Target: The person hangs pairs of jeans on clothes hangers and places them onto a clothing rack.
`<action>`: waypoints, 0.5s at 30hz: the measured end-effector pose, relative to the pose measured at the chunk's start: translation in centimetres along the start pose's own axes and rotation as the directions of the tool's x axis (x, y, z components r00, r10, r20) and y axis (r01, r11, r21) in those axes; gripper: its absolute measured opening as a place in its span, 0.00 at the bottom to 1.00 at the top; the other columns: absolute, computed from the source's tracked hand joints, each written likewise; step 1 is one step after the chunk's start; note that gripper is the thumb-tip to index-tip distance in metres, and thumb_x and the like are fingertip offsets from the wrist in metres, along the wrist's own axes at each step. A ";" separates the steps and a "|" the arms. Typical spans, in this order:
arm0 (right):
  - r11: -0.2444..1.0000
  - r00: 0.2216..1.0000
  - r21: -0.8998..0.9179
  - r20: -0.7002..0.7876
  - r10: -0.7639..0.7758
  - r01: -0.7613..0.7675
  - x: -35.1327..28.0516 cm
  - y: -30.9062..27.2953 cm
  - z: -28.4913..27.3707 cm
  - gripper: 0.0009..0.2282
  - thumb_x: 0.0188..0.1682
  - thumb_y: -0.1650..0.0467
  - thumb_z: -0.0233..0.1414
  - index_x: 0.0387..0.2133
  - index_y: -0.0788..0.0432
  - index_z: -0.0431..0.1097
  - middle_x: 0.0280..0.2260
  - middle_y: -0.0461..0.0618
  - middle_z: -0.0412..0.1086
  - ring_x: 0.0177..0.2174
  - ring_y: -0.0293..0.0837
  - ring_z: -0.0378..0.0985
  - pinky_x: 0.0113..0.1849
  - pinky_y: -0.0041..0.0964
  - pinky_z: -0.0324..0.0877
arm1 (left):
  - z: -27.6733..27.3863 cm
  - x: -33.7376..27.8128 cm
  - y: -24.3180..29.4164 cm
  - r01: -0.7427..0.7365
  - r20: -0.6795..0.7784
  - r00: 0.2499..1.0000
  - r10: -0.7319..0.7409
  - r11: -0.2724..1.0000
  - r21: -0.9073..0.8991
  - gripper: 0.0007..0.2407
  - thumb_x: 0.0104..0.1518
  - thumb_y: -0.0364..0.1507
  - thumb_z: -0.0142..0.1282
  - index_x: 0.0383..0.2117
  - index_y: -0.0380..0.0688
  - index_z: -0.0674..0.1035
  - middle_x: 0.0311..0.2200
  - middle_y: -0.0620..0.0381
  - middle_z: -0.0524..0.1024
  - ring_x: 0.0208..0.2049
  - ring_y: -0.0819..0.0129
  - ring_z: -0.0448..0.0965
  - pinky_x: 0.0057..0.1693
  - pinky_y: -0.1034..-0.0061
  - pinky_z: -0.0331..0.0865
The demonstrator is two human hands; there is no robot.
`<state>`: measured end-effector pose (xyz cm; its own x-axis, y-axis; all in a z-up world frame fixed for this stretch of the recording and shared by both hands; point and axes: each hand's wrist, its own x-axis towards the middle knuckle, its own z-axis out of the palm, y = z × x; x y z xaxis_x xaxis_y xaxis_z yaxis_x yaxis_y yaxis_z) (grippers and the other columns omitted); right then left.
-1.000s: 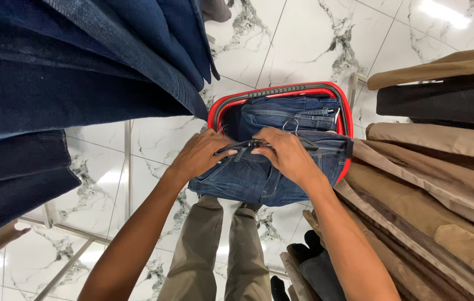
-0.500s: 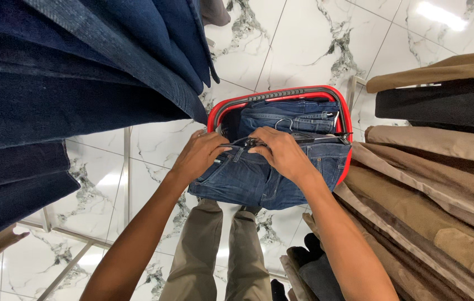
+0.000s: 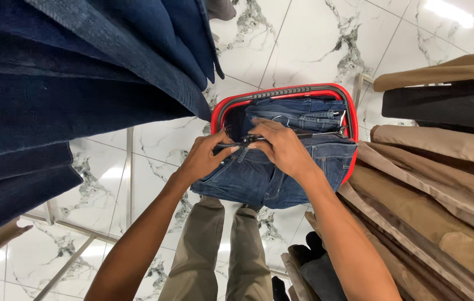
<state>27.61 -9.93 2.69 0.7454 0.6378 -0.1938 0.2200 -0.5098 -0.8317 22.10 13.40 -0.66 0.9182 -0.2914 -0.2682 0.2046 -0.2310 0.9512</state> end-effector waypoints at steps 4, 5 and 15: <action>0.998 0.999 -0.047 0.001 -0.035 0.035 0.5 0.2 -0.2 0.04 0.53 0.72 0.56 0.37 0.61 0.71 0.36 0.58 0.75 0.57 0.61 0.72 0.56 0.63 0.66 | 0.1 0.0 -1.6 0.000 0.050 0.999 -0.001 1.000 0.019 0.06 0.65 0.28 0.58 0.31 0.43 0.77 0.23 0.45 0.79 0.17 0.61 0.75 0.28 0.69 0.67; 0.999 0.999 -0.031 0.022 -0.041 0.042 0.6 0.1 -0.3 0.05 0.53 0.72 0.56 0.36 0.61 0.70 0.36 0.59 0.76 0.57 0.63 0.71 0.56 0.65 0.64 | 0.4 -0.1 -2.1 -0.044 0.059 0.997 0.041 0.998 0.055 0.05 0.66 0.28 0.56 0.31 0.43 0.77 0.25 0.46 0.79 0.22 0.56 0.77 0.34 0.65 0.70; 0.999 0.988 -0.040 0.153 0.026 -0.020 0.9 0.3 0.4 0.06 0.55 0.72 0.54 0.43 0.60 0.69 0.38 0.62 0.77 0.58 0.67 0.68 0.58 0.81 0.55 | 1.0 -0.4 -3.2 -0.115 0.032 0.993 0.112 0.984 0.132 0.06 0.70 0.29 0.51 0.35 0.43 0.77 0.27 0.47 0.77 0.30 0.49 0.79 0.46 0.54 0.72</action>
<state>28.11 -9.32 2.05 0.6461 0.7048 -0.2929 0.2299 -0.5457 -0.8058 20.72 13.37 -3.73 0.9239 -0.3452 -0.1647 0.0506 -0.3165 0.9472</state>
